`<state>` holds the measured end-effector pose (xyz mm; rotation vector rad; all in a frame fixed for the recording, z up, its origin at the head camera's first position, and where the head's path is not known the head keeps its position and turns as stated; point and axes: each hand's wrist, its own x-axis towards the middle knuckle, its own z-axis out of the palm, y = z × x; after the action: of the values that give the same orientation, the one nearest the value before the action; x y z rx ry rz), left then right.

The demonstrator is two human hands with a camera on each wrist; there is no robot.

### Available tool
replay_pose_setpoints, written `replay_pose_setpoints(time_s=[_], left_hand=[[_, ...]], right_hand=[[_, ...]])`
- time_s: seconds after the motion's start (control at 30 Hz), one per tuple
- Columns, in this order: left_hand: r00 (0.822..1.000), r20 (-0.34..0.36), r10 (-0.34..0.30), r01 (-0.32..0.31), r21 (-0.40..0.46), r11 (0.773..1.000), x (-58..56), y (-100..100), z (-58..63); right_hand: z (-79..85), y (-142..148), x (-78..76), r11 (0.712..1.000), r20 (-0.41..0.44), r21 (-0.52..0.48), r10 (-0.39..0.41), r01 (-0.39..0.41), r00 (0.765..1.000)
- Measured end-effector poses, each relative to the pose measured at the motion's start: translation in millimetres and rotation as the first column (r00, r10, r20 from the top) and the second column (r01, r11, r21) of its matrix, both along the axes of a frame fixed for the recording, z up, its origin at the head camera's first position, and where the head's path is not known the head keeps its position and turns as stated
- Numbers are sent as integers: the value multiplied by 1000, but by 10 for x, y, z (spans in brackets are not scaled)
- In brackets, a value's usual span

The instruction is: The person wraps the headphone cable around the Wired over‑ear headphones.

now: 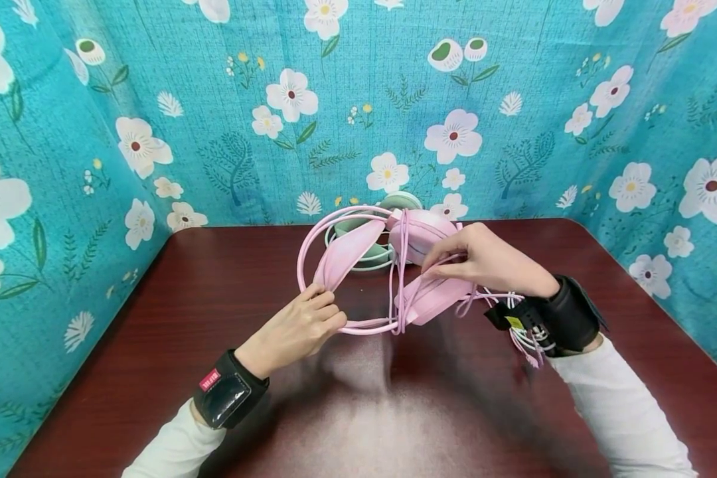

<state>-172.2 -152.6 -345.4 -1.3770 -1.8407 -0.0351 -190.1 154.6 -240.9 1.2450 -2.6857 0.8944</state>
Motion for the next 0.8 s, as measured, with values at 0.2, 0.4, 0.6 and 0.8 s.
replay_pose_setpoints(time_s=[0.2,0.4,0.6,0.8], left_hand=[[1000,-13,-15,15,-3,1000,14,22,12],[1000,-5,-16,16,-24,1000,38,28,19],[1000,16,-16,16,-28,999,38,17,21],[999,7,-45,45,-27,999,34,25,-7]], right_hand=[[-4,109,-133,996,116,-72,-53,61,992],[27,260,-246,990,189,-102,-74,95,979],[-11,381,-383,970,243,-201,-85,136,966],[-107,437,-519,922,281,-335,-97,192,955]])
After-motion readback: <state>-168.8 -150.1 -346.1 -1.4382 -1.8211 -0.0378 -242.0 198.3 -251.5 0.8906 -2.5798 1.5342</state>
